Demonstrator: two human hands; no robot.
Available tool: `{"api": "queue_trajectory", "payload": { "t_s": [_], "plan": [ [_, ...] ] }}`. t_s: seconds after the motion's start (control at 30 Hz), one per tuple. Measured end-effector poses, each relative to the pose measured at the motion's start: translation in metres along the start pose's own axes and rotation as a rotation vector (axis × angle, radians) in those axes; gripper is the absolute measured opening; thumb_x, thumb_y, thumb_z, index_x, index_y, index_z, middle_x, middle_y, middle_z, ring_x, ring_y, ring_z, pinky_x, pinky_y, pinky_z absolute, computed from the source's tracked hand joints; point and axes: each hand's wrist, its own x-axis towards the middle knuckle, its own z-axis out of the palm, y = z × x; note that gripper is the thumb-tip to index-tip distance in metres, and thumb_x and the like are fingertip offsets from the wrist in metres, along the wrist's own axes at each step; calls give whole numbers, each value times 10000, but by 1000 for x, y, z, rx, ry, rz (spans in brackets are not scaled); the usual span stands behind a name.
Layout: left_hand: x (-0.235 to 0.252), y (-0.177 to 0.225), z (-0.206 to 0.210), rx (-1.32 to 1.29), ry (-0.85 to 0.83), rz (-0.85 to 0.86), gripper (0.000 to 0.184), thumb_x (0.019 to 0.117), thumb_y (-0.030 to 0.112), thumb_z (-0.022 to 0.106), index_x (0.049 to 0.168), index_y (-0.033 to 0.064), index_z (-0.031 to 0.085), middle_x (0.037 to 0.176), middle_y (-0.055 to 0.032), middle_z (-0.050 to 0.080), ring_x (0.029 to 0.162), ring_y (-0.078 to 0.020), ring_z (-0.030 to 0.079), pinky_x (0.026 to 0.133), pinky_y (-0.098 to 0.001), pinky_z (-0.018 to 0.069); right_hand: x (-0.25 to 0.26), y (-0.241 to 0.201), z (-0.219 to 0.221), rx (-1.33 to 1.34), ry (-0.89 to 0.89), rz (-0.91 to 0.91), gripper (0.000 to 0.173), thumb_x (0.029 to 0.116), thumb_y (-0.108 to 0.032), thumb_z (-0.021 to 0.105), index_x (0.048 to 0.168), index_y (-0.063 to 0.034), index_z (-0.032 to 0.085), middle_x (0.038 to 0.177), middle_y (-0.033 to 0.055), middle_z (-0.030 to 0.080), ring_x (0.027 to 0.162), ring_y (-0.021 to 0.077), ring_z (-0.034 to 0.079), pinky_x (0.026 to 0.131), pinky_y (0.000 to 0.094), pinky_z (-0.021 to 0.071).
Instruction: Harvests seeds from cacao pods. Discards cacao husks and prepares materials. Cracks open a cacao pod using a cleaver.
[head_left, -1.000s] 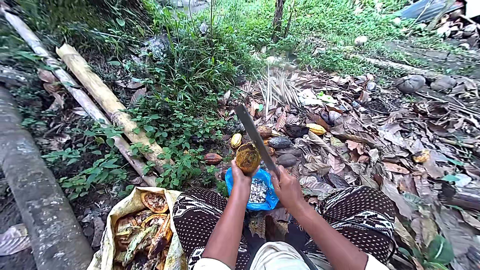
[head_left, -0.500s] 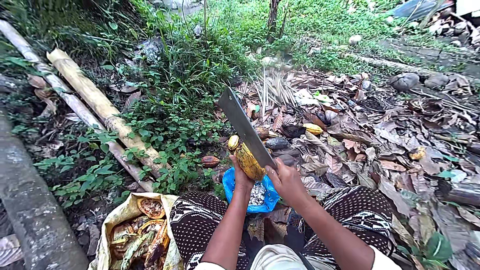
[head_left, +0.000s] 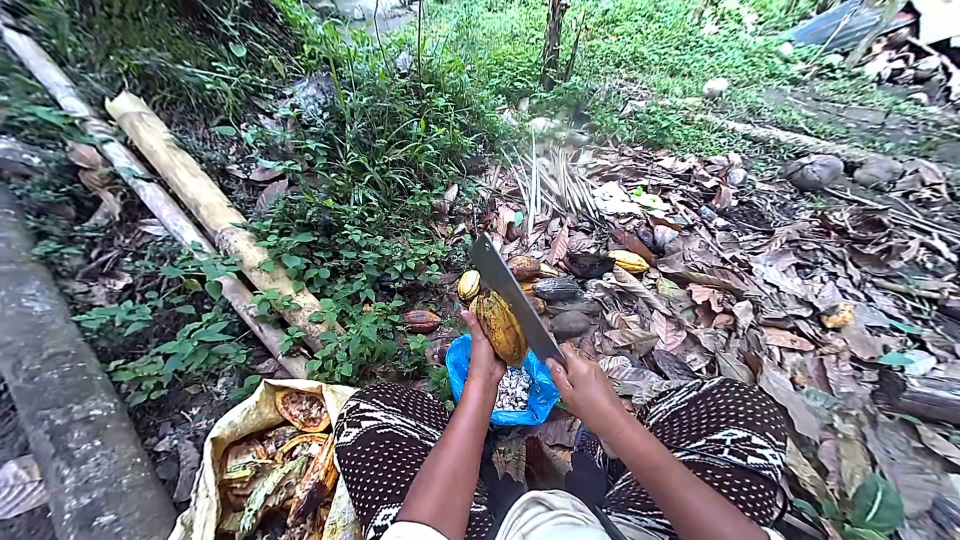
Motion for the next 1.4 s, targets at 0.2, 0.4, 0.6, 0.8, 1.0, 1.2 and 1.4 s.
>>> {"api": "queue_trajectory", "payload": {
  "t_s": [0.2,0.4,0.6,0.8,1.0,1.2,1.4],
  "plan": [
    [5,2,0,-48,-97,13,737,906,655,615,1364,92,487,1119,-77,683,1001,-149,676,871,-360,584,6,-12,-36,-50,-148,72,414,1101,-268,432,1376,22,542,1021,238,685,982,390,682,907,563,516],
    [10,-13,-5,-319,80,-11,484,1059,517,412,1319,129,538,1127,-112,684,1008,-227,686,846,-443,592,18,-9,10,-88,86,-54,415,1087,-263,428,1281,53,614,948,238,721,924,412,722,836,563,551],
    [20,2,-16,-328,152,48,694,985,723,324,1370,186,535,1221,-80,675,1116,-228,660,912,-477,570,-8,-19,-2,70,474,-399,323,1049,-222,509,1036,57,670,731,128,674,621,229,674,574,400,566],
    [13,1,-13,-289,65,99,748,952,774,314,1377,198,528,1224,-68,676,1118,-210,660,919,-472,571,-2,-14,-1,-87,-144,56,410,1105,-264,406,1348,30,557,994,245,702,975,416,700,889,575,530],
    [15,-5,-10,-290,60,101,582,996,625,472,1365,177,527,1208,-69,674,1092,-194,665,904,-428,578,2,-10,6,-172,-132,73,412,1108,-263,387,1352,21,558,1021,236,713,1009,407,706,895,554,532],
    [23,-14,-13,-225,271,218,471,1060,411,509,1432,132,438,1274,-131,617,1131,-252,630,927,-480,549,19,3,42,-370,59,-51,316,1060,-144,444,1239,22,645,1000,251,720,895,424,734,744,543,575],
    [26,-2,-19,-180,301,223,469,1065,402,504,1439,132,418,1312,-131,584,1169,-249,603,958,-477,534,32,25,34,-6,67,-49,413,1088,-277,433,1218,62,631,940,252,711,922,429,712,839,596,543]
  ]
}}
